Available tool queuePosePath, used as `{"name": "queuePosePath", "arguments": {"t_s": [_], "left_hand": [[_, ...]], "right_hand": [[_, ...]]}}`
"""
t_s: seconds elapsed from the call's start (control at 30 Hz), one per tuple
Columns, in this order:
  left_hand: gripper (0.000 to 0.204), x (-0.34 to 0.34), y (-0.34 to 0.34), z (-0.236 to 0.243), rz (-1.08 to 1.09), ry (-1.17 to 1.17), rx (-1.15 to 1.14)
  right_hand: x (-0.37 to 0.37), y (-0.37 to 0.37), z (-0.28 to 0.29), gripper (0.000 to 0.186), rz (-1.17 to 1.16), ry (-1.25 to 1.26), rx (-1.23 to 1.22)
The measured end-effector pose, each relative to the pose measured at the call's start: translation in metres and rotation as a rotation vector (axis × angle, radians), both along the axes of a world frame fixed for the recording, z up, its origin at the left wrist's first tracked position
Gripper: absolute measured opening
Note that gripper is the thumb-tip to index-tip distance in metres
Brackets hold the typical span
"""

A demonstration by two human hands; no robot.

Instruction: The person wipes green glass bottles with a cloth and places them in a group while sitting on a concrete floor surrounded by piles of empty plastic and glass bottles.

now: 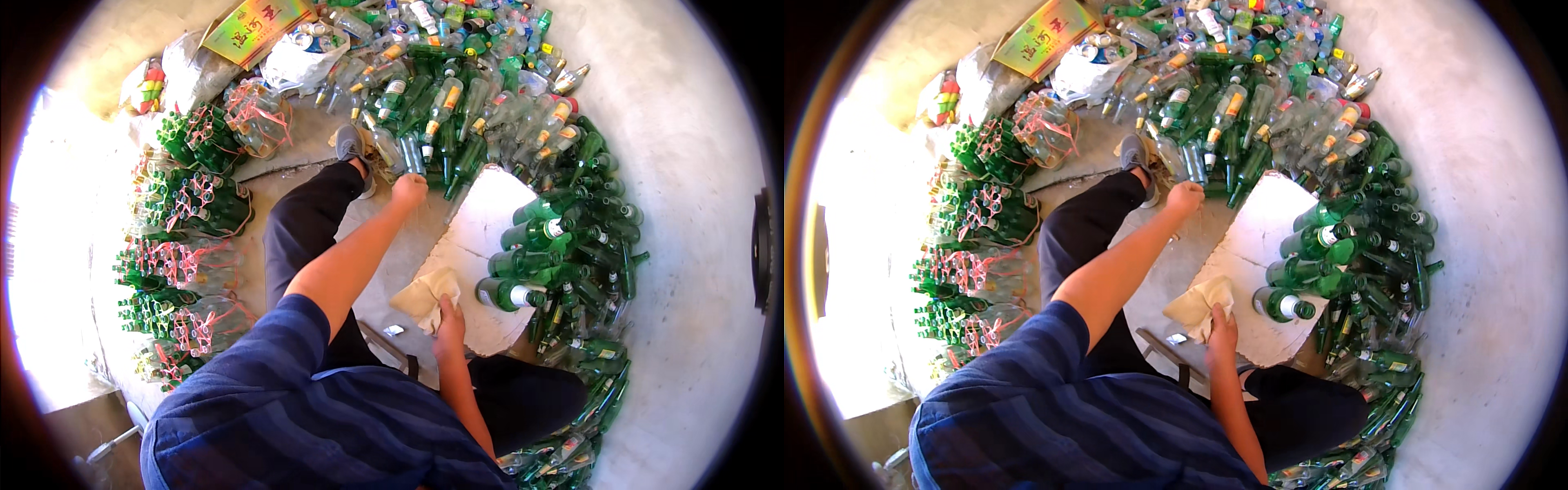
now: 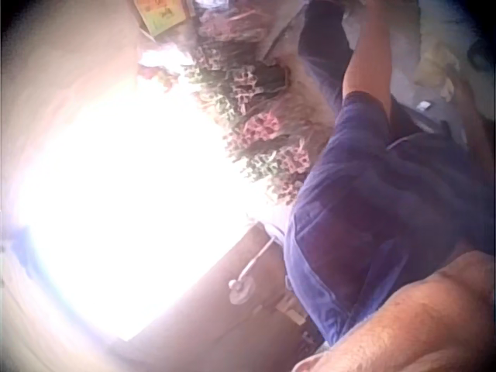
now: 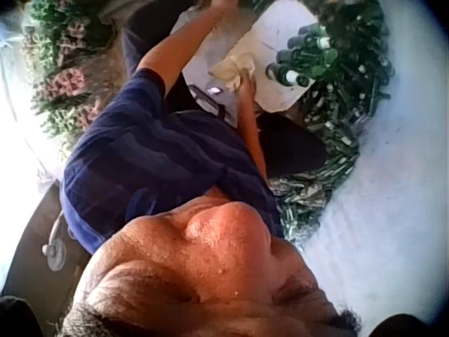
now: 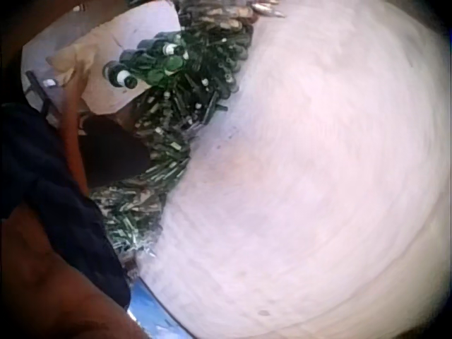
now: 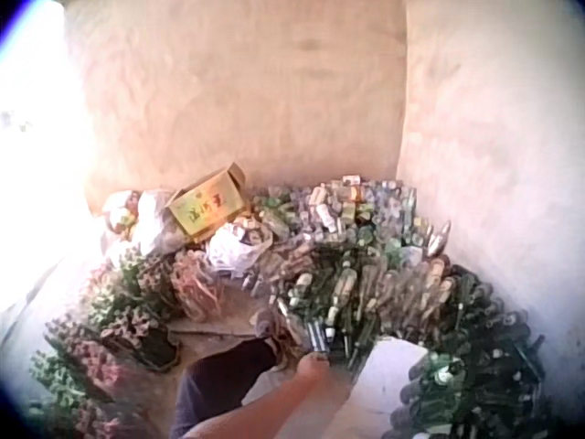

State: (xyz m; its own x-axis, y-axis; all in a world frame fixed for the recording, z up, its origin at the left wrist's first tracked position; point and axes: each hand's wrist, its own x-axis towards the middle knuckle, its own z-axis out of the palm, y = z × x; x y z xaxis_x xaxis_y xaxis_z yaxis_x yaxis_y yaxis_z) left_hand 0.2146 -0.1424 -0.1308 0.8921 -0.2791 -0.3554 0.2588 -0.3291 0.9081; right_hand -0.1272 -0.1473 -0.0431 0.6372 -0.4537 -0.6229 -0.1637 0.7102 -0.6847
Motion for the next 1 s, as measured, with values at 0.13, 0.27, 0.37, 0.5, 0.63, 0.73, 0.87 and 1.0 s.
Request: {"name": "queuePosePath", "arguments": {"t_s": [0.13,0.27,0.37,0.5,0.63,0.73,0.87,1.0], "left_hand": [[0.027,0.056,-0.015,-0.029,-0.046,-0.184,0.300],[0.028,0.081,-0.038,-0.023,-0.062,-0.181,0.342],[0.033,0.095,-0.056,-0.019,-0.063,-0.270,0.424],[0.052,0.121,-0.069,-0.024,0.020,-0.356,0.424],[0.060,0.149,-0.081,-0.024,-0.019,-0.319,0.438],[0.064,0.163,-0.094,-0.030,-0.135,-0.254,0.477],[0.059,0.178,-0.099,-0.059,-0.154,-0.248,0.494],[0.039,0.182,-0.108,-0.068,-0.131,0.041,0.109]], "right_hand": [[0.006,0.001,0.007,0.044,-0.006,0.053,0.050],[0.005,-0.002,0.005,0.044,-0.019,0.116,0.055],[0.007,-0.004,0.008,0.044,-0.049,0.149,0.081],[0.005,-0.009,0.005,0.047,-0.018,0.159,0.103],[0.009,-0.011,0.010,0.047,-0.047,0.158,0.148],[0.010,-0.014,0.011,0.048,-0.049,0.187,0.166],[0.009,-0.016,0.008,0.049,-0.032,0.208,0.184],[0.007,-0.017,0.000,0.046,-0.017,0.209,0.176]]}}
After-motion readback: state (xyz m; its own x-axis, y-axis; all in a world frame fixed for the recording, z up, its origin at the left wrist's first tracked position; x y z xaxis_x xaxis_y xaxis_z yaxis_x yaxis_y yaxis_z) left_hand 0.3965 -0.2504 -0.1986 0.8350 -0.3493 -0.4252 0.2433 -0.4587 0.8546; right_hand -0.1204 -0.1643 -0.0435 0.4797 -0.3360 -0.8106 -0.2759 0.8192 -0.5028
